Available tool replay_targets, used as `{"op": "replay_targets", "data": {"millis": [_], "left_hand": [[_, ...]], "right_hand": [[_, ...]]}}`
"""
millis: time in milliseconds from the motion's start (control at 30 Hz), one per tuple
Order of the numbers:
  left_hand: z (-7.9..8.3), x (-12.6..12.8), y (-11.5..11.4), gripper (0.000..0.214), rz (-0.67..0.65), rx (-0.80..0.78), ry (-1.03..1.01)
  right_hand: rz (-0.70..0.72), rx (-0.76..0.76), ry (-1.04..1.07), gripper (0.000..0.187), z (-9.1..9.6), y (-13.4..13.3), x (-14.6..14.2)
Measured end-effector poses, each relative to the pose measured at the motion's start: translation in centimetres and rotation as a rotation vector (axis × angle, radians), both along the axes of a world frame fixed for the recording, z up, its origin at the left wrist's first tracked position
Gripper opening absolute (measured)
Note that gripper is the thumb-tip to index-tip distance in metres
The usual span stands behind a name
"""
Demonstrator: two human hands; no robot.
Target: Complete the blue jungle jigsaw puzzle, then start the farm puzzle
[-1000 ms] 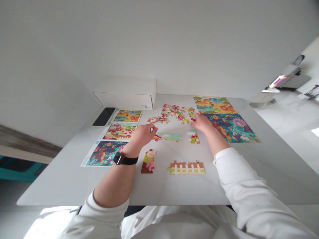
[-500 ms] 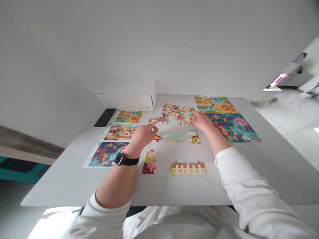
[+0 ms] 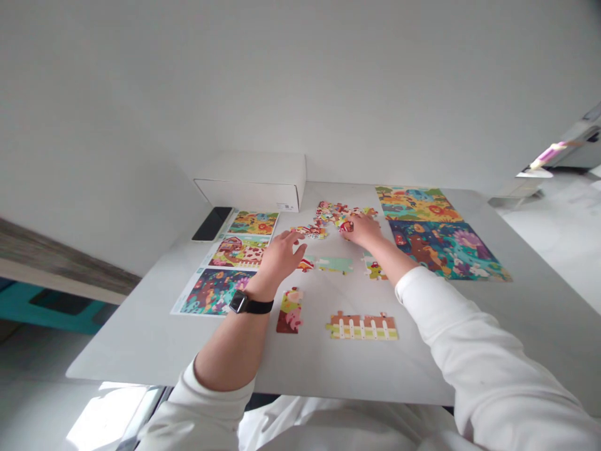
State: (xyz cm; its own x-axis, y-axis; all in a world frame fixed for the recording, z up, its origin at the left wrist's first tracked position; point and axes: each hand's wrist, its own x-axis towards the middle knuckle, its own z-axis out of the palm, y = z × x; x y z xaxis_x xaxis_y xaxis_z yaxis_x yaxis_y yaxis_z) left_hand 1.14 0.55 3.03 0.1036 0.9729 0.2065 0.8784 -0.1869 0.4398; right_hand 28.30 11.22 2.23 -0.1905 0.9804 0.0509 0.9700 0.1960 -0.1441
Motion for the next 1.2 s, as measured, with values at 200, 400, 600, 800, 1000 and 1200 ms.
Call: {"op": "replay_targets", "data": {"millis": [200, 400, 600, 800, 1000, 1200], "left_hand": [[-0.7, -0.6, 1.4, 0.025, -0.052, 0.096, -0.096], [0.2, -1.1, 3.6, 0.029, -0.089, 0.054, -0.046], [0.1, -1.2, 7.6, 0.055, -0.105, -0.09, 0.217], [-0.2, -1.5, 10.3, 0.037, -0.196, -0.204, 0.362], [-0.2, -2.4, 10.8, 0.04, -0.174, -0.189, 0.262], [0.6, -3.5, 11.2, 0.041, -0.121, -0.075, 0.156]], "right_hand": [[0.039, -0.056, 0.216, 0.028, 0.4, -0.4, 1.7], [-0.07, -0.176, 0.252, 0.031, 1.4, 1.3, 5.8], [-0.071, -0.189, 0.049, 0.028, 1.5, 1.9, 7.3], [0.113, -0.132, 0.075, 0.03, 1.6, 1.6, 4.6], [0.414, -0.065, 0.147, 0.037, 0.7, 0.8, -1.2], [0.514, -0.038, 0.1, 0.061, 0.0, 0.6, -5.6]]}}
